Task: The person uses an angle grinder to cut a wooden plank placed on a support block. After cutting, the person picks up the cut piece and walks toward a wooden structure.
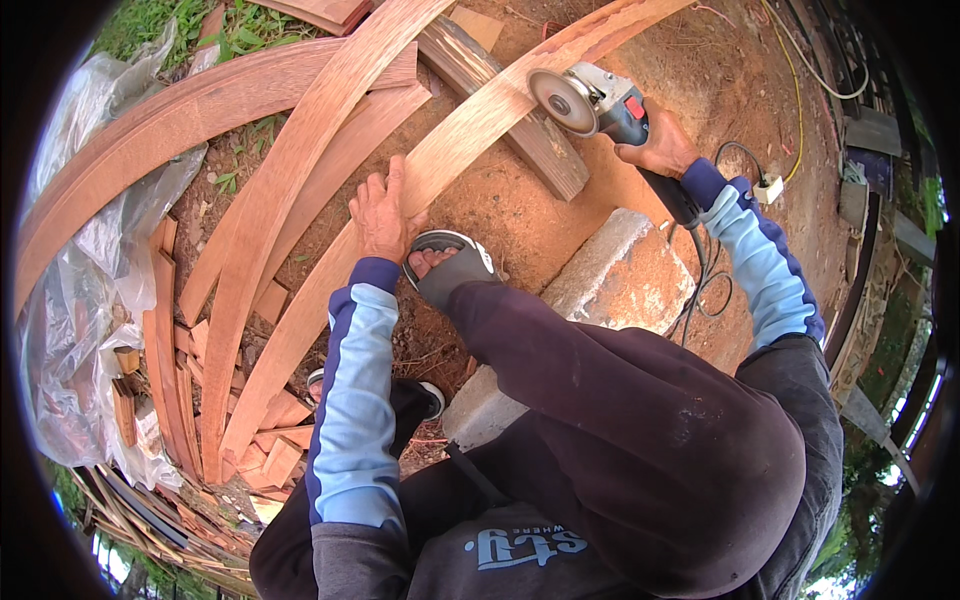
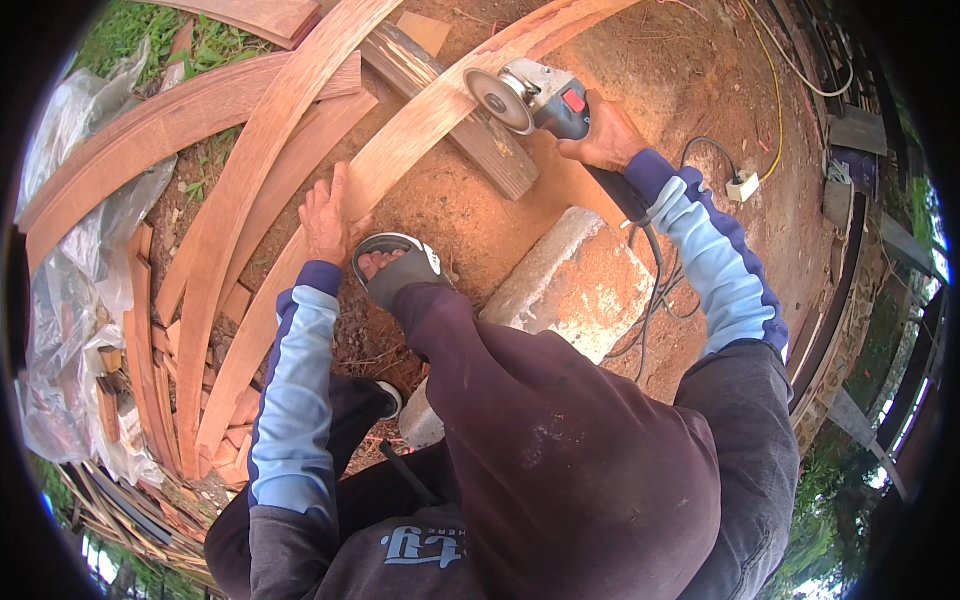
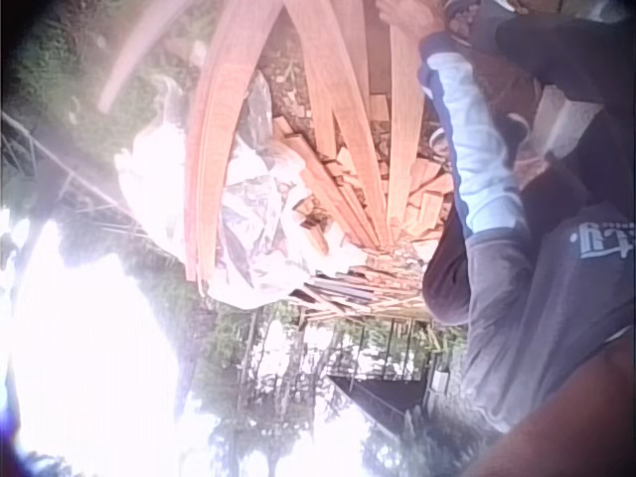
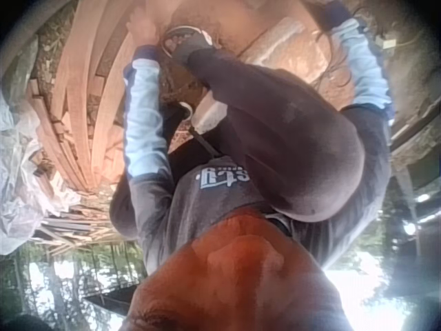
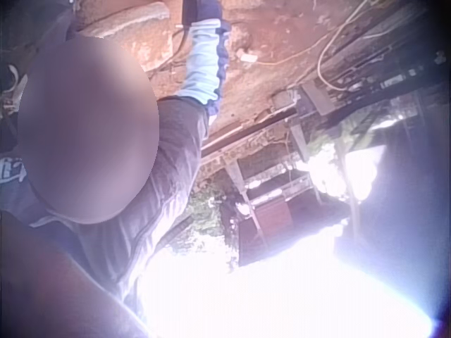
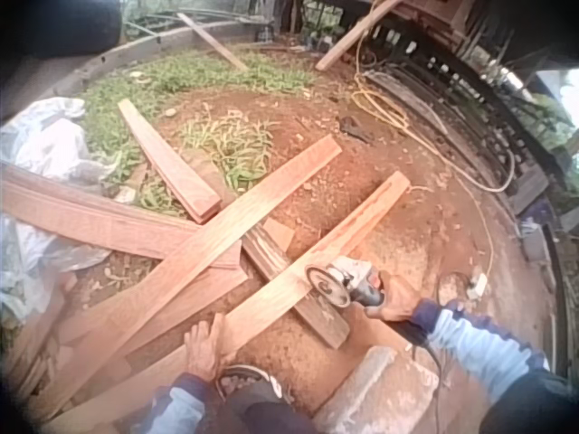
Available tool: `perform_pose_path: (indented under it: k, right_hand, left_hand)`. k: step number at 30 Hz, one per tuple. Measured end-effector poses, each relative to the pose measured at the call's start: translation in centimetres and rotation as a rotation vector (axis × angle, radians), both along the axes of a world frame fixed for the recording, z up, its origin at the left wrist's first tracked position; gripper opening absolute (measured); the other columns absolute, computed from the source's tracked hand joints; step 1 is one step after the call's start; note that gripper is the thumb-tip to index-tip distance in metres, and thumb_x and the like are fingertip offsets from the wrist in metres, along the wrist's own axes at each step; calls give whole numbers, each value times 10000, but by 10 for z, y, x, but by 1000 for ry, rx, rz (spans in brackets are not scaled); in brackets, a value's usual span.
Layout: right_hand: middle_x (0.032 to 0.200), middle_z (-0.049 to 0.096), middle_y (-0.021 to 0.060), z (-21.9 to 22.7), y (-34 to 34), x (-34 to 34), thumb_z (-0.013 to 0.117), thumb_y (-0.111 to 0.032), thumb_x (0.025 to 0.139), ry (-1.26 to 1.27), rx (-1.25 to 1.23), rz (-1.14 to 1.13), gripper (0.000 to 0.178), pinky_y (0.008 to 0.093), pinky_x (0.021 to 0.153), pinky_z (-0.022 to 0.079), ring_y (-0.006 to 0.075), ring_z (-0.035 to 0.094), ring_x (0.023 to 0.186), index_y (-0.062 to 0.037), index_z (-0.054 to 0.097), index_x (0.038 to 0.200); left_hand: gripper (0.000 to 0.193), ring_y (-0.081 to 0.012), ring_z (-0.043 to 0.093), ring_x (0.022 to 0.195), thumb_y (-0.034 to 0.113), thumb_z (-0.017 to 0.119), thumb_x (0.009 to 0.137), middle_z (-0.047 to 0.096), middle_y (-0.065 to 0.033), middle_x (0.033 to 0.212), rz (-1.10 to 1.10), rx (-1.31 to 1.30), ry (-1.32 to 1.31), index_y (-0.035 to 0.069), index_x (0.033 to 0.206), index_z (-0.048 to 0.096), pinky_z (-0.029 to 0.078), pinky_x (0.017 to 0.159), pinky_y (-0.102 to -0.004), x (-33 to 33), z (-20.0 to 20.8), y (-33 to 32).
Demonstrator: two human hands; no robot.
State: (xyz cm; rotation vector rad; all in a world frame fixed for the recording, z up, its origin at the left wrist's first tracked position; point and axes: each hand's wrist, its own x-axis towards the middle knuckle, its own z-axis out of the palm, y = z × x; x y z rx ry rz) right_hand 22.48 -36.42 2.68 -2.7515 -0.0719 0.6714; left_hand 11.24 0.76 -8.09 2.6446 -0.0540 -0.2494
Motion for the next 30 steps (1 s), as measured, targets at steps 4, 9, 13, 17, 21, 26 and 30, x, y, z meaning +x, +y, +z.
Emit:
perform_pose_path:
  k: [4, 9, 13, 17, 21, 26, 30]
  right_hand:
    - [836, 619, 217, 0, 0, 0, 720, -286, 601, -7, -6, 8, 620, 377, 706, 495, 293, 625, 760, 88, 523, 1055]
    - [830, 621, 216, -3, -2, 0, 722, -287, 600, -6, -6, 14, 627, 376, 703, 497, 288, 629, 753, 89, 524, 1062]
    - [831, 622, 216, -4, -2, 1, 723, -290, 599, -9, -16, 24, 635, 375, 704, 499, 286, 630, 752, 89, 523, 1068]
    - [833, 622, 219, -3, -1, 0, 724, -294, 597, 1, -11, 14, 646, 378, 703, 499, 291, 630, 757, 94, 518, 1070]
    - [836, 621, 221, -3, 0, 0, 722, -296, 600, -1, -22, 15, 650, 380, 705, 498, 296, 628, 764, 96, 512, 1074]
    - [859, 622, 224, 0, 4, 0, 719, -289, 601, 2, -30, 15, 651, 379, 726, 497, 298, 627, 785, 93, 511, 1085]
    - [868, 622, 222, -4, 0, 0, 719, -278, 599, -5, -18, 14, 642, 378, 733, 496, 296, 627, 794, 84, 514, 1088]
  left_hand:
    - [951, -325, 480, 1046, 173, 834, 597, 493, -132, 1084, -2, 6, 6, 138, 1417, 353, 371, 865, -429, 0, 0, 0]
    - [954, -333, 474, 1054, 184, 825, 604, 484, -142, 1096, -8, -7, 9, 132, 1424, 341, 370, 867, -434, 0, 0, 1]
    - [958, -347, 462, 1073, 199, 806, 617, 467, -162, 1123, -18, 2, 41, 124, 1438, 317, 368, 877, -440, 1, -1, 2]
    - [959, -346, 461, 1077, 200, 806, 616, 467, -160, 1128, -17, -7, 47, 128, 1439, 318, 368, 880, -441, 0, -1, 2]
    - [963, -346, 459, 1080, 205, 808, 614, 466, -159, 1130, -21, -5, 32, 132, 1440, 317, 368, 885, -443, 0, -2, 2]
    - [954, -323, 482, 1045, 177, 836, 590, 494, -130, 1090, -3, -1, -43, 137, 1413, 357, 376, 859, -428, -1, -3, 1]
    - [959, -325, 482, 1040, 173, 836, 589, 492, -132, 1085, -8, -2, -36, 137, 1416, 353, 377, 855, -430, -1, -3, 0]
